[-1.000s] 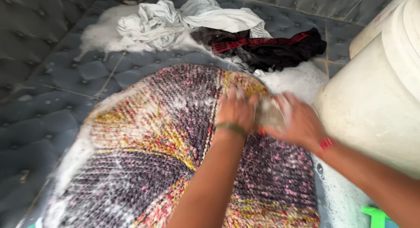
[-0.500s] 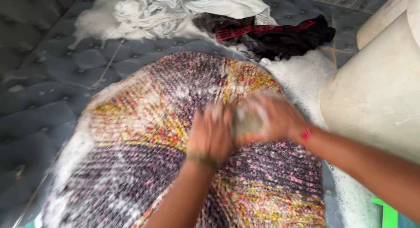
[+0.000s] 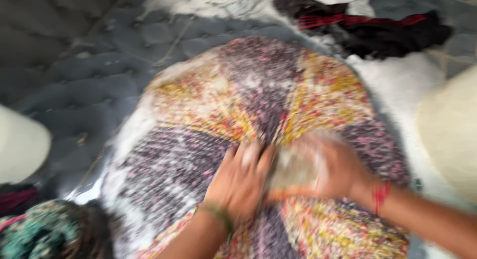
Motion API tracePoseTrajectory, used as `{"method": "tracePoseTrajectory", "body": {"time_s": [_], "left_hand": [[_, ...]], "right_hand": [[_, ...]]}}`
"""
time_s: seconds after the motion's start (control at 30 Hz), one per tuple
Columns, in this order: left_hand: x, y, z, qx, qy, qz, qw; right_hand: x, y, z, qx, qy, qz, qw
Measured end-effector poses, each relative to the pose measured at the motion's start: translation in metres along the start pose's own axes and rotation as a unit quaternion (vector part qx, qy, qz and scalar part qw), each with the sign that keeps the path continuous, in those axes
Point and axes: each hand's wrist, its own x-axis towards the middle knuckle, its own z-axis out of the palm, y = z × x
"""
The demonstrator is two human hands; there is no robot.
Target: The person scrubs a circular multicolored rug on a tiled floor using soapy water and a small brush.
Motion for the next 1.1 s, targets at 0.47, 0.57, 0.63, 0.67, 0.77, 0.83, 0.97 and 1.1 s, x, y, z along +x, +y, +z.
{"method": "tracePoseTrajectory", "body": {"time_s": [0.47,0.57,0.63,0.67,0.77,0.83,0.97,1.1], "left_hand": [[-0.038,-0.036,-0.048,0.050,-0.050,-0.027,0.997],[-0.087,-0.006,-0.055,-0.033,-0.014,-0.072,0.997],[-0.093,-0.011,-0.051,-0.044,-0.056,-0.123,0.990],[-0.086,-0.023,-0.044,-0.042,-0.055,-0.138,0.988],[-0.051,-0.071,-0.031,0.045,0.020,-0.164,0.985],[-0.037,-0.096,-0.035,0.092,0.039,-0.181,0.978],[-0.019,-0.105,-0.053,0.053,-0.035,-0.242,0.968],[-0.086,-0.057,-0.060,0.007,0.046,-0.217,0.975]], "right_hand": [[0.045,-0.062,-0.004,0.006,0.057,-0.038,0.998],[0.040,-0.090,0.009,0.040,-0.004,-0.098,0.994],[0.055,-0.092,0.021,0.046,-0.021,-0.122,0.991],[0.073,-0.079,0.027,0.036,-0.012,-0.125,0.991],[0.131,-0.046,0.037,-0.004,-0.055,-0.102,0.993],[0.163,-0.037,0.040,-0.032,-0.045,-0.114,0.992],[0.181,-0.048,0.034,-0.046,0.006,-0.141,0.989],[0.134,-0.082,0.029,0.042,0.008,-0.156,0.987]]}}
